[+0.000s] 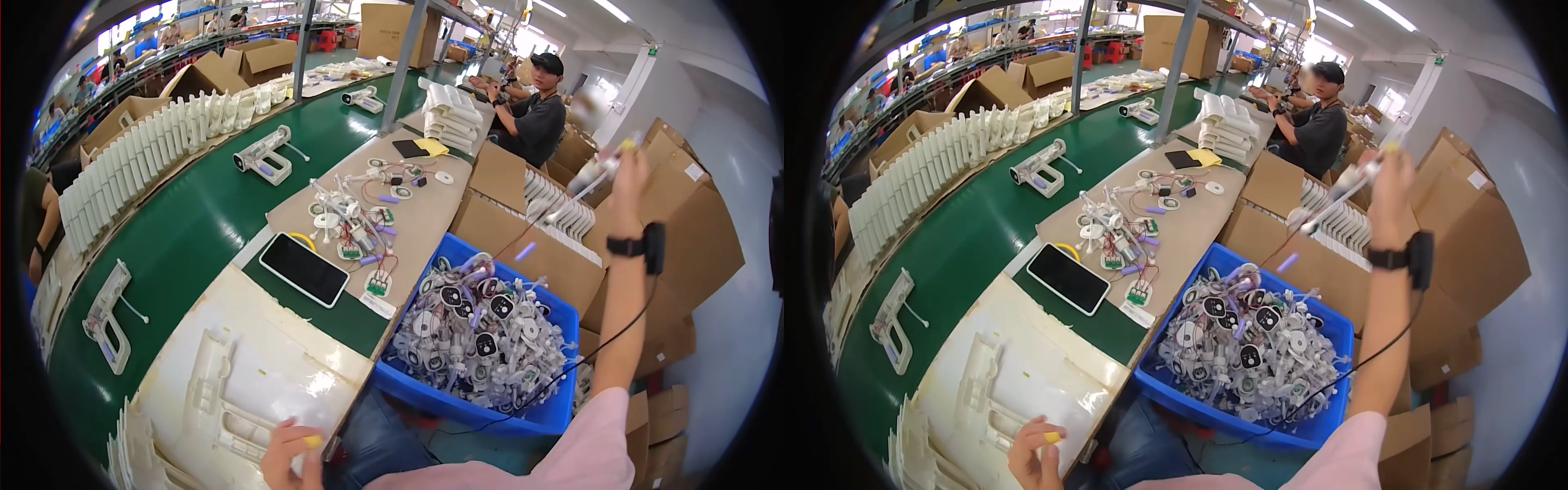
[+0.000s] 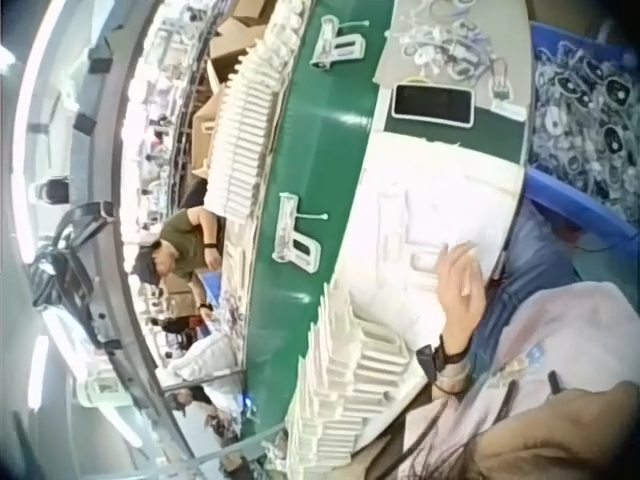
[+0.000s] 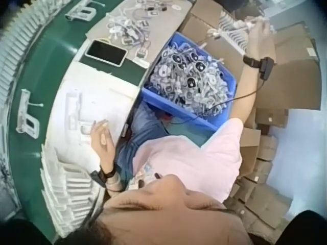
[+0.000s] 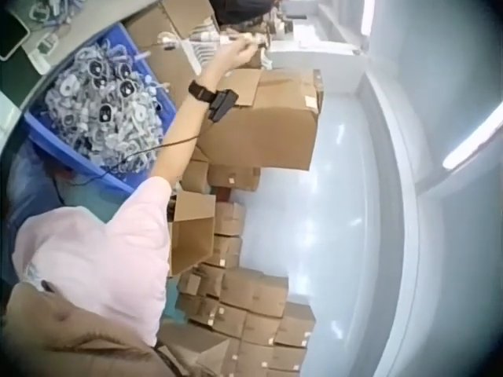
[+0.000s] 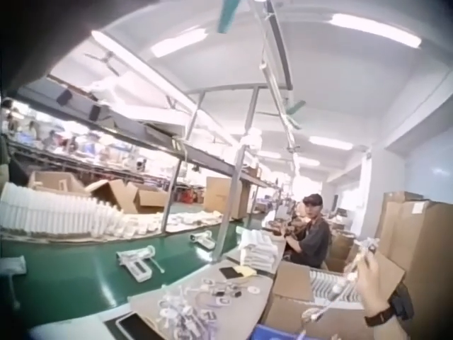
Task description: The person picks up a motor assembly from a blue bin, places it into a plastic housing, and secures the internal components by hand. They then press a control panel into the housing and pass the assembly to another worker.
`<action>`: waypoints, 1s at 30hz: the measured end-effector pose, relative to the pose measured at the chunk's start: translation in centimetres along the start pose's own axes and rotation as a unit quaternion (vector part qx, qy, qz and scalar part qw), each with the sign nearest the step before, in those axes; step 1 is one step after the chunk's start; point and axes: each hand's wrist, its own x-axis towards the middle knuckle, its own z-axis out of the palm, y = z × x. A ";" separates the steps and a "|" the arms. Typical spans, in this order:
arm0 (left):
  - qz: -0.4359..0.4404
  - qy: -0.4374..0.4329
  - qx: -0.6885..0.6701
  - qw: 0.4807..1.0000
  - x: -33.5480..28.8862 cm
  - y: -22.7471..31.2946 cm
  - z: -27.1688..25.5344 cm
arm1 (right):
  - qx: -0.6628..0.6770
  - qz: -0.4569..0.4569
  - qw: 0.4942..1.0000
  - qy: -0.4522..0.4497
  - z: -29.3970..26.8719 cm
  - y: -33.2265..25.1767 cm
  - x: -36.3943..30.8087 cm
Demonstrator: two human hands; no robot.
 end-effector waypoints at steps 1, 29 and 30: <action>-0.033 -0.026 -0.074 0.996 1.1 2.7 -0.1 | 0.032 0.078 0.996 -0.021 2.3 -3.5 -0.2; -0.239 -0.205 -0.389 0.866 8.6 8.5 4.9 | 0.024 0.390 0.677 -0.624 -4.0 8.9 -25.7; -0.233 -0.221 -0.399 0.859 8.7 8.3 5.4 | 0.093 0.442 0.740 -0.499 -5.2 11.4 -24.8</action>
